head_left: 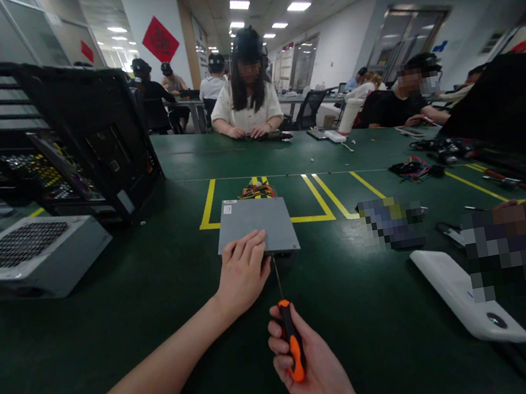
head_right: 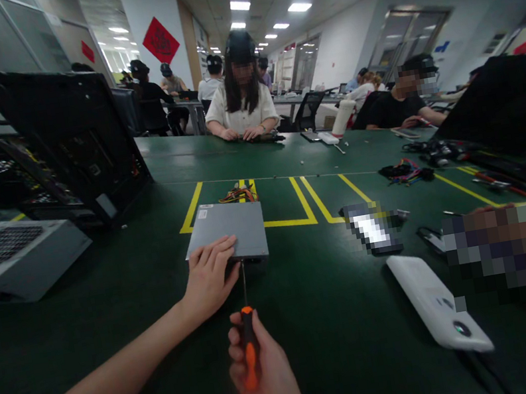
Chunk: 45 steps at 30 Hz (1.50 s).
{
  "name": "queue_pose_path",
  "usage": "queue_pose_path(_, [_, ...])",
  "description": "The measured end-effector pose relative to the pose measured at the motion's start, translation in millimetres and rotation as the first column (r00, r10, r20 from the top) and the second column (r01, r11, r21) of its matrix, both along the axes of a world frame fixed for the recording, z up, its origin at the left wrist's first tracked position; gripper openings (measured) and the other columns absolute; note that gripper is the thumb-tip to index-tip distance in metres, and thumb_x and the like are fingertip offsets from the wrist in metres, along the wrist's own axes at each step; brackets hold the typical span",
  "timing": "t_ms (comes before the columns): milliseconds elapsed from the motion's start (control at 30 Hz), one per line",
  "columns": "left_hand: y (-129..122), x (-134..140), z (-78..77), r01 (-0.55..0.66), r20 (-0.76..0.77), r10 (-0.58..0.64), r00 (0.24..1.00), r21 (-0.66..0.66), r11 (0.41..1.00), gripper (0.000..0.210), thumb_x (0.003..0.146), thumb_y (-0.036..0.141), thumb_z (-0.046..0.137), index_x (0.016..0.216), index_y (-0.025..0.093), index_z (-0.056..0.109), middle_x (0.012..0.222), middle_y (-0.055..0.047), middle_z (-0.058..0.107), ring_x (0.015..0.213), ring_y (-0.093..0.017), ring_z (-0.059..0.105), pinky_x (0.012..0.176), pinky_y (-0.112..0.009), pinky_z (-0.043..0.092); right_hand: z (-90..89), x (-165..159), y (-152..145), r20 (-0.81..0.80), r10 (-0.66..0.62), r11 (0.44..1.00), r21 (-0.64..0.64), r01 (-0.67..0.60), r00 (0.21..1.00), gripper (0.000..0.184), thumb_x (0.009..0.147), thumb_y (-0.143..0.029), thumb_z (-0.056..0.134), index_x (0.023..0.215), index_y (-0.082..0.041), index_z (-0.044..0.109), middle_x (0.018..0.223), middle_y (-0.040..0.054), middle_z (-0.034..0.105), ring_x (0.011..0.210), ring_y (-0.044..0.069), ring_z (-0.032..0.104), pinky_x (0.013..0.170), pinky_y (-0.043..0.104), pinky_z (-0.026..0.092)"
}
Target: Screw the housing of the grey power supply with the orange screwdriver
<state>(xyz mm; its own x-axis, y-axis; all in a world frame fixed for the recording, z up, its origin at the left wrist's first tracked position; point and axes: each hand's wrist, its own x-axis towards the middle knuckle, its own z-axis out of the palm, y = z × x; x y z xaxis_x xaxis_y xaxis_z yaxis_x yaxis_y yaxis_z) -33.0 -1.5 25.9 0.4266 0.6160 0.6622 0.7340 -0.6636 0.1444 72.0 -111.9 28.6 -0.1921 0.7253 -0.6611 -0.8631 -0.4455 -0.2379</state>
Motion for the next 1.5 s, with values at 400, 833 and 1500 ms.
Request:
queue_pose_path(400, [1.0, 0.4, -2.2, -0.005, -0.001, 0.005, 1.000, 0.018, 1.000, 0.017, 0.084, 0.019, 0.047, 0.101, 0.017, 0.049, 0.122, -0.007, 0.055, 0.116, -0.020, 0.046, 0.091, -0.039, 0.032, 2.6, 0.2, 0.8, -0.035, 0.007, 1.000, 0.024, -0.007, 0.999, 0.030, 0.089, -0.034, 0.041, 0.090, -0.009, 0.059, 0.060, 0.0001, 0.051, 0.040, 0.002, 0.037, 0.034, 0.011, 0.027])
queue_pose_path(833, [1.8, 0.8, -1.1, -0.007, -0.008, 0.007, 1.000, 0.025, 1.000, 0.018, 0.085, 0.019, 0.046, 0.102, 0.017, 0.049, 0.122, -0.007, 0.055, 0.116, -0.020, 0.046, 0.091, -0.039, 0.032, 1.9, 1.0, 0.8, -0.025, 0.049, 0.997, 0.068, -0.047, 0.999, 0.032, 0.090, -0.036, 0.039, 0.095, -0.010, 0.059, 0.062, 0.0004, 0.052, 0.039, 0.002, 0.034, 0.033, 0.011, 0.023])
queue_pose_path(1500, [1.1, 1.7, -1.8, -0.003, 0.003, 0.003, 1.000, 0.020, 1.000, 0.016, 0.084, 0.019, 0.047, 0.100, 0.017, 0.050, 0.121, -0.008, 0.056, 0.116, -0.021, 0.047, 0.090, -0.039, 0.032, 4.1, 3.5, 0.6, -0.014, 0.001, 1.000, 0.009, -0.001, 1.000, 0.029, 0.089, -0.031, 0.041, 0.091, -0.009, 0.058, 0.065, 0.0029, 0.054, 0.044, 0.003, 0.040, 0.036, 0.010, 0.029])
